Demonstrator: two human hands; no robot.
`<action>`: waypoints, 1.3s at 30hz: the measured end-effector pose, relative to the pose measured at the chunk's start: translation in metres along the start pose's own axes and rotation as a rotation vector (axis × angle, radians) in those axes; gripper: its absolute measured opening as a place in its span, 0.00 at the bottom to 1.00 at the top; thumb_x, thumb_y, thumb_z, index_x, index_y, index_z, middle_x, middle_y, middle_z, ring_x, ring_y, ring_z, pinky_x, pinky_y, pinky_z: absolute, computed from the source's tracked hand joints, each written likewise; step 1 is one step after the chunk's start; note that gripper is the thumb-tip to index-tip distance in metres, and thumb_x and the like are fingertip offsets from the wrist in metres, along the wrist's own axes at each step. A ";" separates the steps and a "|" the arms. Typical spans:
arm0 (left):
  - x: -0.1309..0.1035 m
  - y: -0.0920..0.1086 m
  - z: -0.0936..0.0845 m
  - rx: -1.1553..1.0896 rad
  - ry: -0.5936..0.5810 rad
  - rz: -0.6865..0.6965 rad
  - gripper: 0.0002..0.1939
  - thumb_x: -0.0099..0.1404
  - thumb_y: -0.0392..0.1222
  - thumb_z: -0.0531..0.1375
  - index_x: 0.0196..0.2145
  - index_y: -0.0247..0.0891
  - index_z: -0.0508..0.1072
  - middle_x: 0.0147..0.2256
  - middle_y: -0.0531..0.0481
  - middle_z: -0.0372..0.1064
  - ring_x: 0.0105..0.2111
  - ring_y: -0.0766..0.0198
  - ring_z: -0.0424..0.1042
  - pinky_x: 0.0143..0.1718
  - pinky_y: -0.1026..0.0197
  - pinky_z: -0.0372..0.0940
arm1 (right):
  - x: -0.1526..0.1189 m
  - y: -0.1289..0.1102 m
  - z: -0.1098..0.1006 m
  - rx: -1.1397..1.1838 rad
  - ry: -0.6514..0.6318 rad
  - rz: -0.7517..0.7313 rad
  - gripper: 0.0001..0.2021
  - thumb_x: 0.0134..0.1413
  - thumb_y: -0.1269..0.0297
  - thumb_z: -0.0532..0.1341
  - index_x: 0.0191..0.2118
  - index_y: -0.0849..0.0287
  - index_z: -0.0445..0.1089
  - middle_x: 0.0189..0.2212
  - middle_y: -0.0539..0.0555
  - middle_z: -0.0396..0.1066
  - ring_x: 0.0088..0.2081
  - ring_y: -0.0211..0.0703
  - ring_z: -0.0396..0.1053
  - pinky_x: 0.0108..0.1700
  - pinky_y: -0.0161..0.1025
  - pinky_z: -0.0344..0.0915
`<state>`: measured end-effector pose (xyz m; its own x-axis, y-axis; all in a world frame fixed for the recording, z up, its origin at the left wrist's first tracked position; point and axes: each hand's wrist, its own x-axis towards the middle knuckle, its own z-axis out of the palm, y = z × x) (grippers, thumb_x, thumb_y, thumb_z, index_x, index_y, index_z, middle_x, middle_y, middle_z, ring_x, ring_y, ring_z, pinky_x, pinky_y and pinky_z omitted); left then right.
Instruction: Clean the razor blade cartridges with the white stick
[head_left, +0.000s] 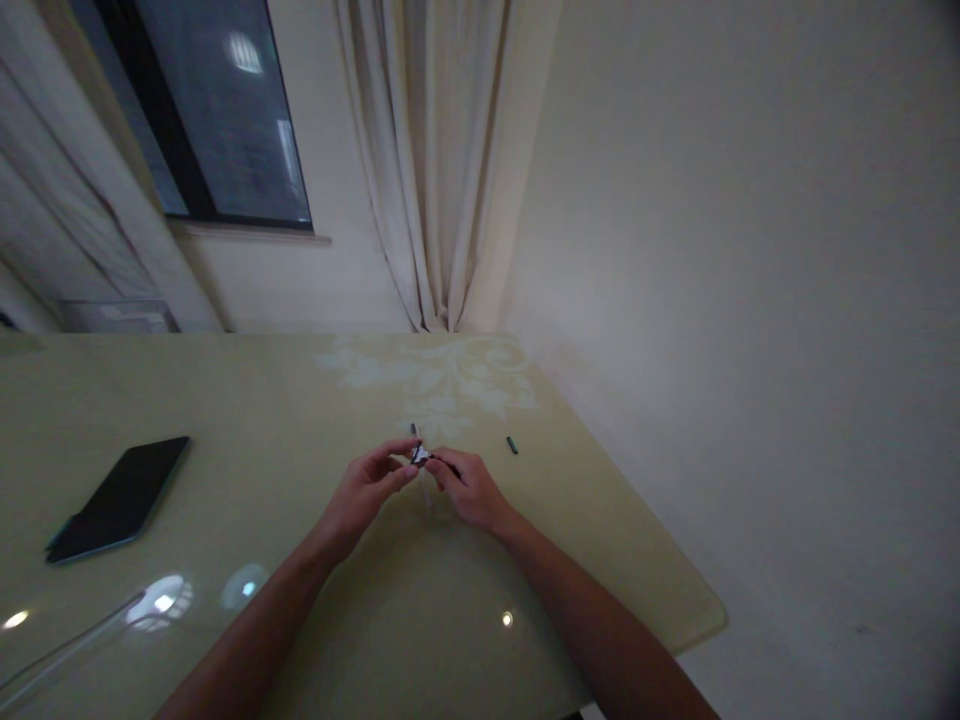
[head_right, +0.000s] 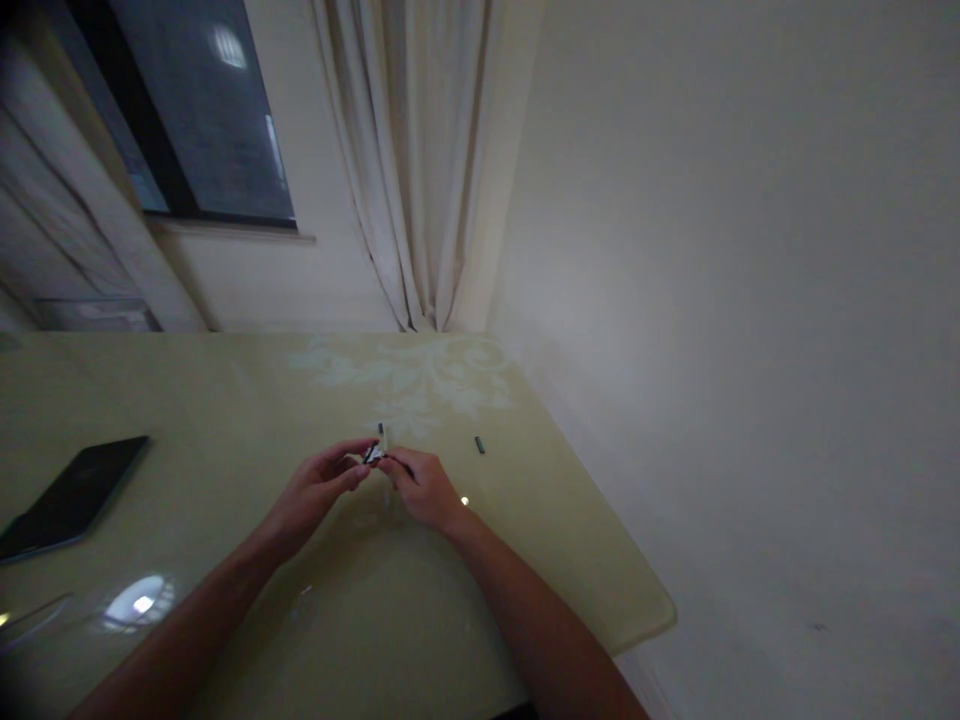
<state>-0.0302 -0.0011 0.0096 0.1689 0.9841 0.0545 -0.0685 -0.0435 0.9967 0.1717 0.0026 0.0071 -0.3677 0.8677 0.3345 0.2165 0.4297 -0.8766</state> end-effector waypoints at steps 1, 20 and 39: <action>0.000 -0.001 -0.001 0.002 -0.013 -0.005 0.26 0.57 0.52 0.76 0.51 0.40 0.82 0.31 0.51 0.77 0.30 0.63 0.71 0.34 0.62 0.64 | 0.000 0.001 0.000 0.002 -0.008 0.005 0.22 0.73 0.47 0.56 0.35 0.59 0.72 0.26 0.48 0.65 0.30 0.40 0.62 0.36 0.36 0.56; -0.001 0.001 -0.003 0.054 -0.046 0.044 0.25 0.60 0.54 0.74 0.51 0.40 0.80 0.32 0.51 0.76 0.33 0.61 0.72 0.37 0.61 0.64 | -0.004 -0.002 0.000 0.020 -0.002 0.021 0.22 0.74 0.48 0.55 0.33 0.59 0.71 0.26 0.47 0.63 0.29 0.39 0.59 0.36 0.36 0.56; 0.009 -0.017 0.004 0.658 0.135 0.034 0.25 0.64 0.63 0.61 0.45 0.38 0.76 0.35 0.47 0.78 0.29 0.58 0.73 0.33 0.58 0.67 | 0.018 0.041 -0.037 -0.191 0.298 0.007 0.15 0.71 0.56 0.60 0.50 0.59 0.80 0.38 0.55 0.71 0.39 0.45 0.68 0.43 0.39 0.65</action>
<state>-0.0235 0.0081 -0.0063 0.0501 0.9913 0.1213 0.5490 -0.1288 0.8258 0.2078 0.0453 -0.0099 -0.0917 0.8936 0.4393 0.3939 0.4377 -0.8082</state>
